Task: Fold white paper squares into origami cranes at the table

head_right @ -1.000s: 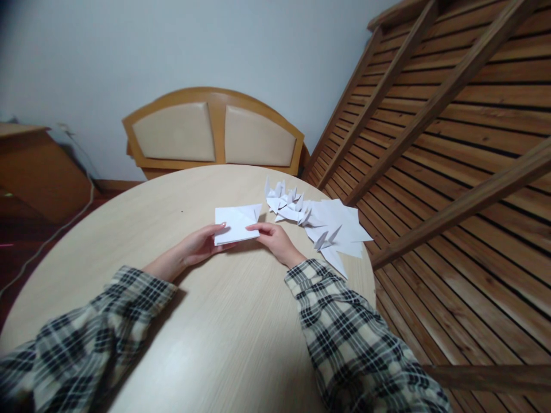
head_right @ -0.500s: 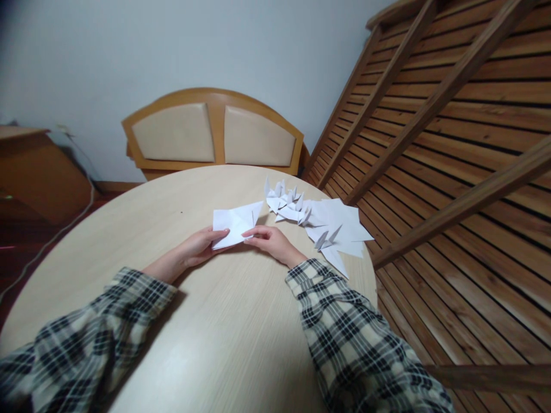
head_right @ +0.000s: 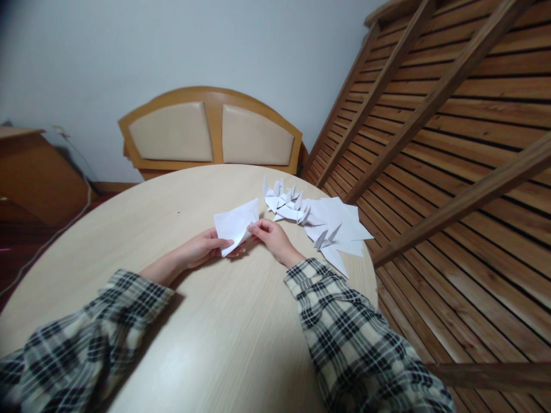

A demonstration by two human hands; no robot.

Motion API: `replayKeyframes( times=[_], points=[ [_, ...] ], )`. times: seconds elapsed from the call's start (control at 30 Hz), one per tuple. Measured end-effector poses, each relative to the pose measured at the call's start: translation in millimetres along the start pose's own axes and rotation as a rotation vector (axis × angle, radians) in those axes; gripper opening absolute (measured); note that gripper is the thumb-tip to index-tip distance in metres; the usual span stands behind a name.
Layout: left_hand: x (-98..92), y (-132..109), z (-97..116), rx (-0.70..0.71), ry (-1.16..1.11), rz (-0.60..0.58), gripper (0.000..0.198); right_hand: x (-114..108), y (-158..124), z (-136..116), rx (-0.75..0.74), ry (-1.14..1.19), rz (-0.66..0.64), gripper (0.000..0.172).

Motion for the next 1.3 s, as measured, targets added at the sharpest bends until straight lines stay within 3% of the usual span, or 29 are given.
replayKeyframes(
  times=[0.17,0.33,0.8,1.3],
  points=[
    [15.9,-2,-4,-0.039,0.079,-0.144,0.035,-2,2,4,0.045,0.109,0.018,0.032],
    [20.9,-4,-7,-0.063,0.098,-0.172,0.042,-6,4,6,0.045,0.139,0.054,0.034],
    [12.0,0,-7,-0.052,0.103,-0.091,0.039,-10,2,-1,-0.033,0.158,0.11,0.031],
    [15.4,-3,-4,-0.059,0.109,-0.106,0.024,-9,-1,-8,-0.069,0.122,0.11,0.034]
  ],
)
Point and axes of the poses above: each hand's wrist, its own y-axis towards the middle knuckle, its own x-axis out of the palm, z = x × y, the point moved 10 cm from there along y, towards the middle knuckle, and after that the axes turned 11 degrees about x, right-handed, at the moved point
